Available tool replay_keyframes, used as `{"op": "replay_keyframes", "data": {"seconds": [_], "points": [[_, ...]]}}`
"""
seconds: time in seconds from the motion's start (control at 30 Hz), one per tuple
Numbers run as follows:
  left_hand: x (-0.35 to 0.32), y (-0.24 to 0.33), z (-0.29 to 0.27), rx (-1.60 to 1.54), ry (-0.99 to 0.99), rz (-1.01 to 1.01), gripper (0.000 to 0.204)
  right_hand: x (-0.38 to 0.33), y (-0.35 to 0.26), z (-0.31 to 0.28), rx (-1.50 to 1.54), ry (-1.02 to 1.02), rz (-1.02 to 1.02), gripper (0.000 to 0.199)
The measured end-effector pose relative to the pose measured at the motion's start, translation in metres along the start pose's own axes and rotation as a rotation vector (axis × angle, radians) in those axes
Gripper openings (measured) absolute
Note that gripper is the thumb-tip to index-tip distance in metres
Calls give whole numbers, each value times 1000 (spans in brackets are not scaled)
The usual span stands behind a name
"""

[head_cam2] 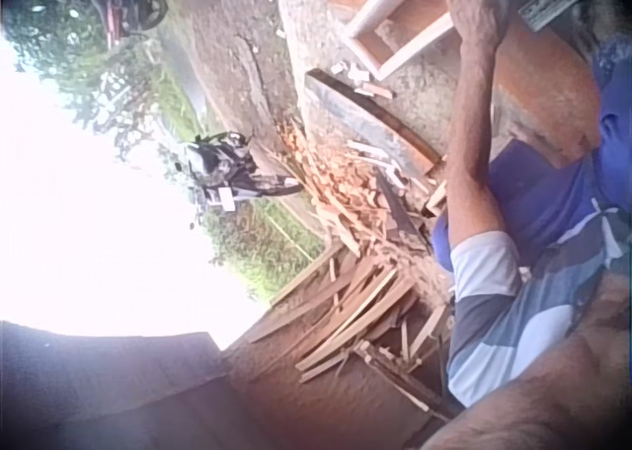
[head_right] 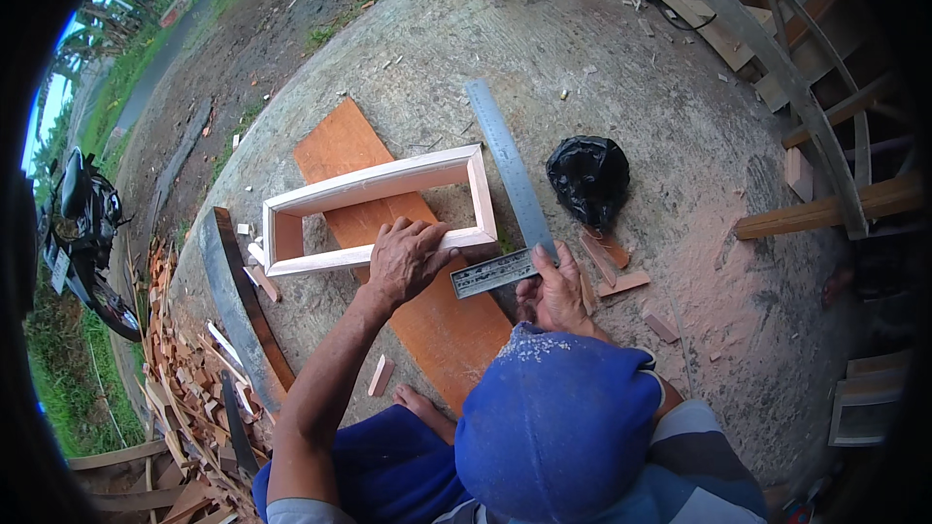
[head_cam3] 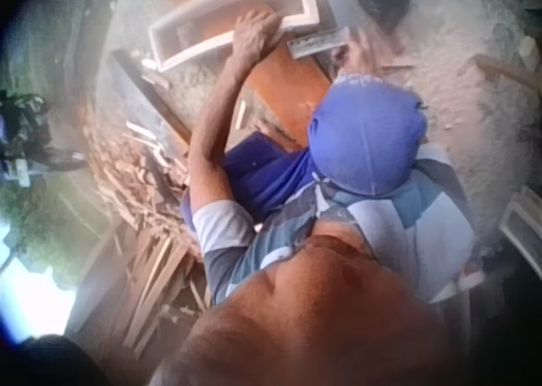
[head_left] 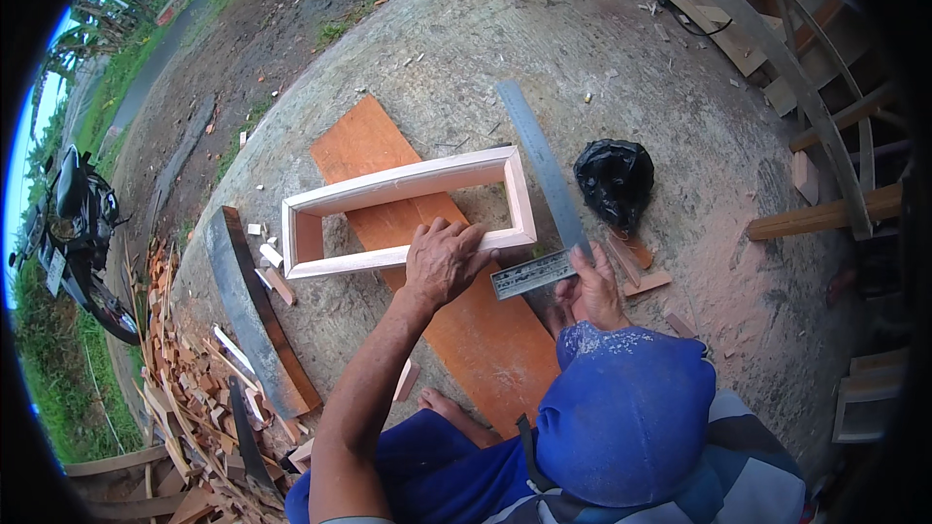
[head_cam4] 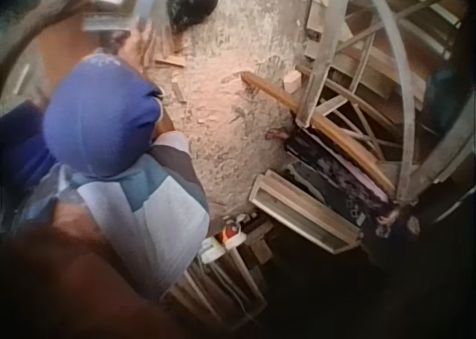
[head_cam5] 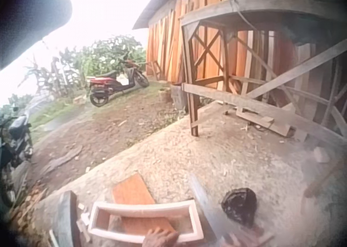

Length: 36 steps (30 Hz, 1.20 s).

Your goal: The person assembles a rectangular wooden box by hammering nails into the joints of pre-cut planks. They use a hammer and a metal square to align and secure the pieces, then fit a smaller wooden block into the assembled frame.

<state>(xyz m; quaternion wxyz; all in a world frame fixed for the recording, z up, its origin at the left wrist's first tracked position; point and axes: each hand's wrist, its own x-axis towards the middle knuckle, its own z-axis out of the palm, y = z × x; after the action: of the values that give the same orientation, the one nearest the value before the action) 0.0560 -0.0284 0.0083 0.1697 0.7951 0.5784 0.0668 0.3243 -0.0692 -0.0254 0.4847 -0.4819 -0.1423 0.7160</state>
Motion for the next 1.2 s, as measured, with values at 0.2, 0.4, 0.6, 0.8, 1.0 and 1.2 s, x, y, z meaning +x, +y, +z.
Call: {"op": "replay_keyframes", "data": {"seconds": [0.2, 0.4, 0.6, 0.8, 1.0, 1.2], "points": [[-5, -4, -14, -1, -131, 180, 103, 20, 32, 31, -20, -132, -32, 27], [3, 2, -4, 46, -95, 102, 87, 27, 29, 36, -20, -130, -57, 36], [1, 4, -4, 71, -47, 127, 80, 28, 26, 34, -50, -161, -68, 35], [3, 5, -3, 87, -65, 121, 83, 29, 24, 35, -27, -177, -69, 34], [-4, -3, -17, -39, -136, 126, 97, 16, 12, 36, -5, -196, -96, 33], [-18, -5, -23, 19, -153, 244, 101, 11, 25, 53, -149, -397, -81, 38]]}}
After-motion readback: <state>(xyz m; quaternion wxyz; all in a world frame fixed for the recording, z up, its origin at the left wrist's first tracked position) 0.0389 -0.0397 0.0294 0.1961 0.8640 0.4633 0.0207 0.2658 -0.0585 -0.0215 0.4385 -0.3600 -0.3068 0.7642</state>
